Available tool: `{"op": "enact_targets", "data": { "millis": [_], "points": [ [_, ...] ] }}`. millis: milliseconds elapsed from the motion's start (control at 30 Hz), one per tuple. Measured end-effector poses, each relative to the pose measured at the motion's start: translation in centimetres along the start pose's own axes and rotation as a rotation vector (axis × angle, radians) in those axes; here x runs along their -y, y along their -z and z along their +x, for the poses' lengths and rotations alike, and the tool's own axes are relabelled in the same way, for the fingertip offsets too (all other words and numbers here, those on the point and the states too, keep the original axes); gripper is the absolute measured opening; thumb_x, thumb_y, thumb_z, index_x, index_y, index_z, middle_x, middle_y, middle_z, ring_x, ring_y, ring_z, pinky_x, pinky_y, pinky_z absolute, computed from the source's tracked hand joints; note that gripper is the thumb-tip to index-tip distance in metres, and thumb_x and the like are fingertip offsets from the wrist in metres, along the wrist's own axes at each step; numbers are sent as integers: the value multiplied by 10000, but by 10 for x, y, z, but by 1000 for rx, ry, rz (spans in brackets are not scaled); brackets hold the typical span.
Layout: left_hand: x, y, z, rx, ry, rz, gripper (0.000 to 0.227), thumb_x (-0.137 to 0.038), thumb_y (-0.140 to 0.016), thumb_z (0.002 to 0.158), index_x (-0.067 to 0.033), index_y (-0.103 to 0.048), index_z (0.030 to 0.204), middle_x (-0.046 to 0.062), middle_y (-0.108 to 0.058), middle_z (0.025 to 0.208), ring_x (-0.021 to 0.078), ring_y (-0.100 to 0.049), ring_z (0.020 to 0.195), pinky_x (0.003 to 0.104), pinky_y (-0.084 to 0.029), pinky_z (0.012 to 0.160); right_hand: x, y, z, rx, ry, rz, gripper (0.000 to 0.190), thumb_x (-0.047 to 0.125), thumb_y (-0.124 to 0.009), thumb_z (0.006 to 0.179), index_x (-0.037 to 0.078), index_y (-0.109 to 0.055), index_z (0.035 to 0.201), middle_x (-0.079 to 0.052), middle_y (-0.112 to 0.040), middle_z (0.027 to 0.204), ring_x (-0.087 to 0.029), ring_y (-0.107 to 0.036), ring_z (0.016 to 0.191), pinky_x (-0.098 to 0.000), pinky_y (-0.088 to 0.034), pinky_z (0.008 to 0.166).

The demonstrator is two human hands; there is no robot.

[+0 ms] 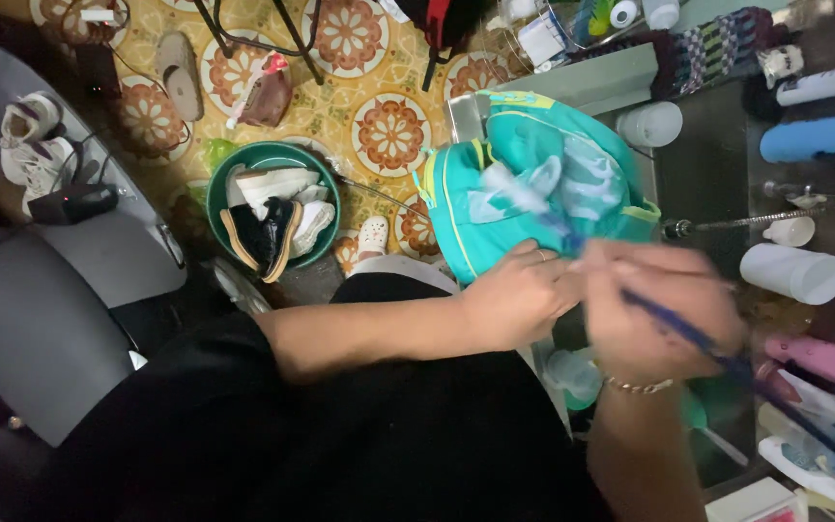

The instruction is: Cleaning a green and blue bag with a brush and cleaning solution.

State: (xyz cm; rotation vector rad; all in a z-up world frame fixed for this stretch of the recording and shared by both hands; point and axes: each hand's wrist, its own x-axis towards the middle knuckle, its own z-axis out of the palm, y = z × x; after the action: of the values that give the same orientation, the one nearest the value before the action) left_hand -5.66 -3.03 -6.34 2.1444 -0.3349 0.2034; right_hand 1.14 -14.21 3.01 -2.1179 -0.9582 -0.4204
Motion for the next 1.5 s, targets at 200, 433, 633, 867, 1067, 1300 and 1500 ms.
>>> {"op": "enact_targets", "data": {
  "millis": [200,433,633,867,1067,1300,1500],
  "points": [
    [2,-1,-2,-138,-78,-34,84,-98,-649,863,-86,-574,898,95,-619,947,317,-638,963,441,-460,900,-12,-7,-28,-101,-162,292,285,-93,-822,948,-19,-550,990,-229,-698,876,-220,-714,749,-278,-572,676],
    [0,5,2,-12,-15,-63,90,-107,-666,835,-82,-608,898,102,-615,892,307,-639,906,444,-441,815,-7,0,-16,-173,-270,115,216,-170,-714,1048,-15,-595,957,-255,-692,857,-234,-717,713,-321,-608,683],
    [10,-9,-8,-94,-58,-16,134,-79,-667,815,-88,-593,927,92,-603,929,317,-616,936,439,-442,873,6,-7,-20,-48,-40,235,324,-62,-820,898,7,-512,970,-239,-691,867,-254,-722,774,-308,-584,630],
    [-3,9,-1,13,-15,-31,177,-64,-682,776,-84,-622,941,99,-592,916,305,-617,934,428,-427,843,-3,-1,0,-146,-203,139,230,-114,-810,956,12,-621,920,-134,-704,884,-209,-724,757,-287,-592,693],
    [8,-9,-13,-39,-99,29,251,-110,-689,725,-85,-660,973,108,-629,948,328,-629,930,454,-455,841,9,-5,-4,147,-102,363,212,-81,-823,898,0,-635,953,-148,-737,1040,-216,-737,834,-268,-579,755],
    [-4,2,-16,-33,-200,348,251,-144,-703,800,3,-695,1003,179,-689,1002,332,-670,890,449,-521,757,-4,14,5,280,-192,369,157,-91,-783,970,-3,-654,967,-142,-735,984,-187,-723,839,-268,-560,760],
    [7,-6,-21,81,-236,297,225,-154,-669,698,-63,-727,896,139,-678,861,331,-687,808,473,-525,649,18,-11,24,486,-151,478,127,-102,-734,898,-15,-669,963,-156,-746,1046,-205,-742,873,-292,-584,773]
  ]
}}
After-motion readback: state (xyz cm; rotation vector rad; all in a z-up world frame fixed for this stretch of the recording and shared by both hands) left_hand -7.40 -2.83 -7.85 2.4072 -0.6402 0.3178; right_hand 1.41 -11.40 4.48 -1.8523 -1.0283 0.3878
